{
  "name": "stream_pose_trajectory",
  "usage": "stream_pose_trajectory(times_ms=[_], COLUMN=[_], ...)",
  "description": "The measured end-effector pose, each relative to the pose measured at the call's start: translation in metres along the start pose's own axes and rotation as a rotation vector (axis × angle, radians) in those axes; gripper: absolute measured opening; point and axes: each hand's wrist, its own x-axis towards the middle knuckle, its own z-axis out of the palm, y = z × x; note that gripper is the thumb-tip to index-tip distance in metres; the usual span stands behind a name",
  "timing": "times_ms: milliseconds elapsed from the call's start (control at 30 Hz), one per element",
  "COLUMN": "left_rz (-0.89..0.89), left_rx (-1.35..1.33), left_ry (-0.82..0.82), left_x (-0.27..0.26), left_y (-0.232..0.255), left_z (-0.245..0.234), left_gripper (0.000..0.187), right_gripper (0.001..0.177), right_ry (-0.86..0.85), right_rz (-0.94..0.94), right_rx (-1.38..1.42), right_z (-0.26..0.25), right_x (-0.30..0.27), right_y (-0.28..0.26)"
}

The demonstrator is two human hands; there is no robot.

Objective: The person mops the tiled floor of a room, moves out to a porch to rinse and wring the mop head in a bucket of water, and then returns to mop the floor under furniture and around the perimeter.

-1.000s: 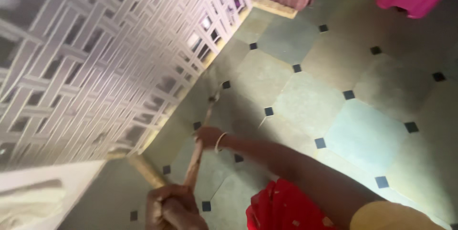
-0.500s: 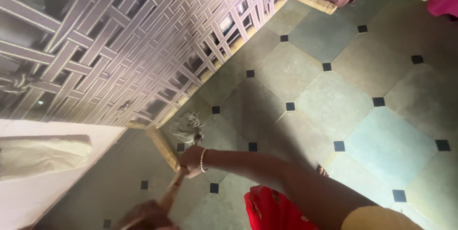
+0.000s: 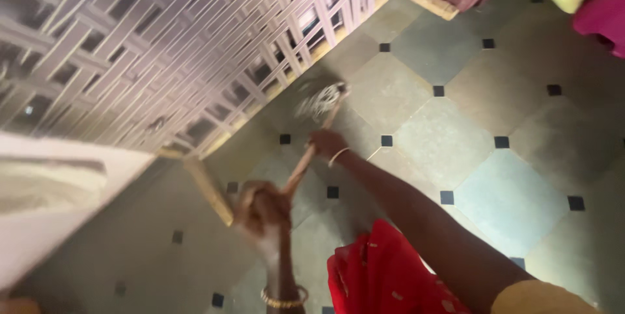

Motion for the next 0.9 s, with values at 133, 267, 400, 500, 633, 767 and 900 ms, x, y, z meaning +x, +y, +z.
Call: stream_pose_trajectory(times_ms=[133,267,400,500,633,767,900], left_rz=[-0.302,-0.348,-0.243,-0.196,-0.156,0.017,0.366], left_rx=[-0.109,-0.104,-0.007,0.104,0.254,0.511,0.626], left_ry=[-0.019,0.193,0.355,0.407,0.441,0.550,0.813], left_x=[-0.014,-0.016,-0.034,-0.057,-0.091,-0.103,-0.109], left_y=[0.011,0.037,0.070,0.078,0.069,0.067,0.089], left_z=[0.000,-0.035,-0.069,-0.077,-0.076,-0.105,-0.142], left_gripper=[0.030,0.027,0.028,0.029,0.026,0.026,0.023], right_gripper=[0.011,0.011,0.013,0.008,0.009,0.018,0.013], right_ry=[0.102,0.025,-0.047,-0.086,-0.117,-0.413,-0.542], right_rz=[0.073,0.079,-0.172,-0.204,-0.480,-0.524,-0.623], right_rx=[-0.002,-0.055,-0.053,0.183,0.267,0.264,0.213], right_z=[-0.020,-0.023,0.016,0.064,0.122,0.135,0.103], right_x=[-0.029,-0.041,-0.034,-0.027,-0.029,-0.059,-0.090], right_y=[-0.006,-0.065,-0.126,-0.157,-0.196,-0.267,-0.322])
